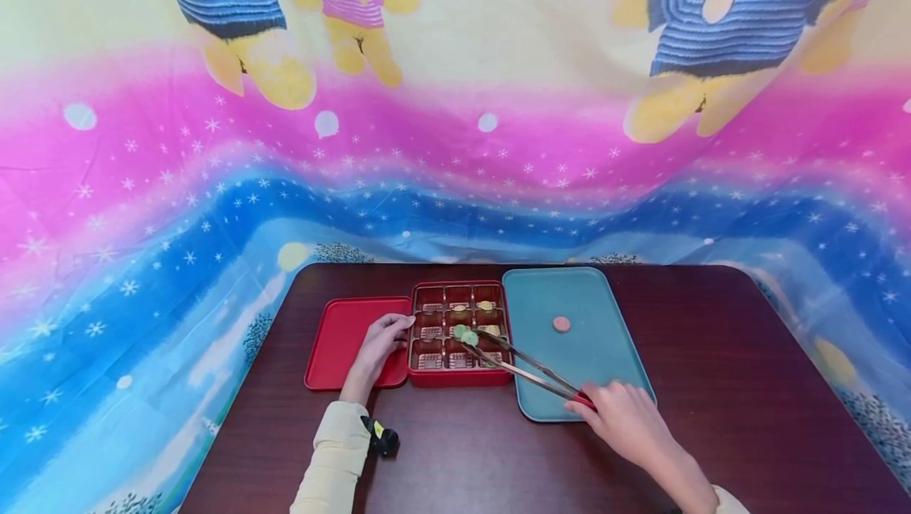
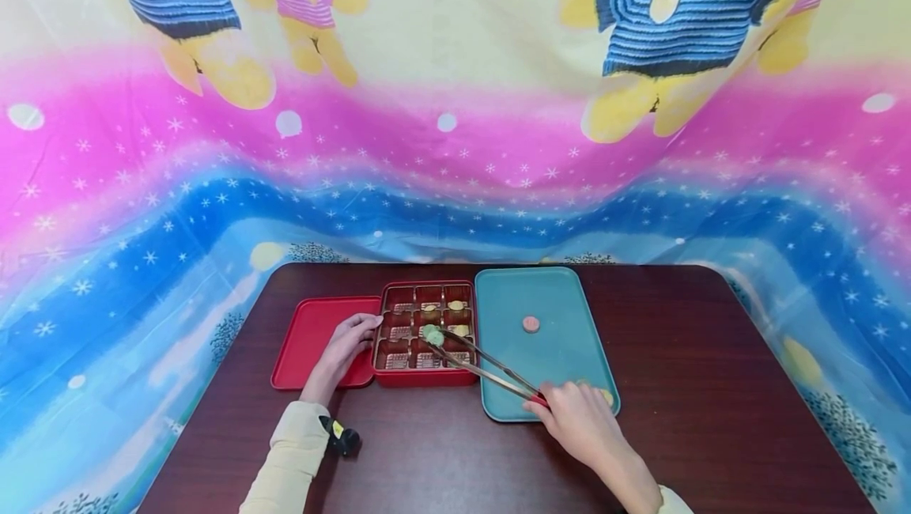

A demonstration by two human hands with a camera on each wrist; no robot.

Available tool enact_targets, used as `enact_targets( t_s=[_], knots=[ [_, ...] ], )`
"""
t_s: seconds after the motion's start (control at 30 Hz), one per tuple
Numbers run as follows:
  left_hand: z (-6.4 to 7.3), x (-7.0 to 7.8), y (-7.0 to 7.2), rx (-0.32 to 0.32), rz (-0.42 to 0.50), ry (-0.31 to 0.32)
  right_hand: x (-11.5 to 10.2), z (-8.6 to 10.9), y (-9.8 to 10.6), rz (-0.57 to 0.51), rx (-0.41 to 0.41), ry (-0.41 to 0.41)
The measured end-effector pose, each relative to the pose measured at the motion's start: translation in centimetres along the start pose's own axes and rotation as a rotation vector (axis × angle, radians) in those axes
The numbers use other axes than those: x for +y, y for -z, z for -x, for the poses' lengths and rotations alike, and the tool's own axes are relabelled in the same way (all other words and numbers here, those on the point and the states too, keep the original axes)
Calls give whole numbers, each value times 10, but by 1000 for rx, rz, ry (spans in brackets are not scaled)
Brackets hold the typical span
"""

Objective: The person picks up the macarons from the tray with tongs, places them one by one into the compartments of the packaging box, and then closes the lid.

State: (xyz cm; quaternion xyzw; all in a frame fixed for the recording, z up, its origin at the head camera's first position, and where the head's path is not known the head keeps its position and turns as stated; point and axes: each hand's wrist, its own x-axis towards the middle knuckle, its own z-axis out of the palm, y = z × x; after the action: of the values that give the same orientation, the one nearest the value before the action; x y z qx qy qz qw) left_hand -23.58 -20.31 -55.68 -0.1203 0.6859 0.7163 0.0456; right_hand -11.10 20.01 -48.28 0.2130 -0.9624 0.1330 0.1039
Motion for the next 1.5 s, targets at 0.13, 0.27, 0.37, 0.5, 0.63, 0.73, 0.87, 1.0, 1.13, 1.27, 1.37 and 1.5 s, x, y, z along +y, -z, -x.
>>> enact_targets(
  t_s=[0.13, 0.27, 0.37, 0.5, 0.63, 0.73, 0.87, 1.0, 1.13, 1.27, 1.37, 1.5],
  knots=[
    [0, -1, 0, 1, -5, 3, -1, 1, -1, 3, -7, -4],
    [0, -1, 0, 2, -6, 1, -1, 2, -1, 7, -18, -13],
    [0, -1, 0, 1, -2, -4, -1, 2, -1, 9, -21, -16],
    [1, 0, 0, -1, 3, -8, -1, 2, -1, 14, -16, -12],
    [1, 1, -1, -1, 3, -10, 0, 2, -1, 17, -7, -3],
    [0, 0, 0, 0, -1, -10, 0, 2, -1, 21, -1, 6],
    [-1, -1, 0, 1, -6, -5, -1, 3, 0, 22, -1, 10],
    [-1, -1, 0, 4, -7, -1, -2, 3, 0, 23, -13, 3],
    [0, 0, 0, 5, -3, -2, -3, 2, 1, 28, -24, -7],
    [1, 1, -1, 6, 1, 0, -6, 0, 1, 29, -41, -22],
    [1, 1, -1, 6, 1, -1, -8, -1, 1, 34, -52, -32],
    [0, 0, -1, 5, 3, -2, -9, -1, 0, 50, -57, -37]
  ],
)
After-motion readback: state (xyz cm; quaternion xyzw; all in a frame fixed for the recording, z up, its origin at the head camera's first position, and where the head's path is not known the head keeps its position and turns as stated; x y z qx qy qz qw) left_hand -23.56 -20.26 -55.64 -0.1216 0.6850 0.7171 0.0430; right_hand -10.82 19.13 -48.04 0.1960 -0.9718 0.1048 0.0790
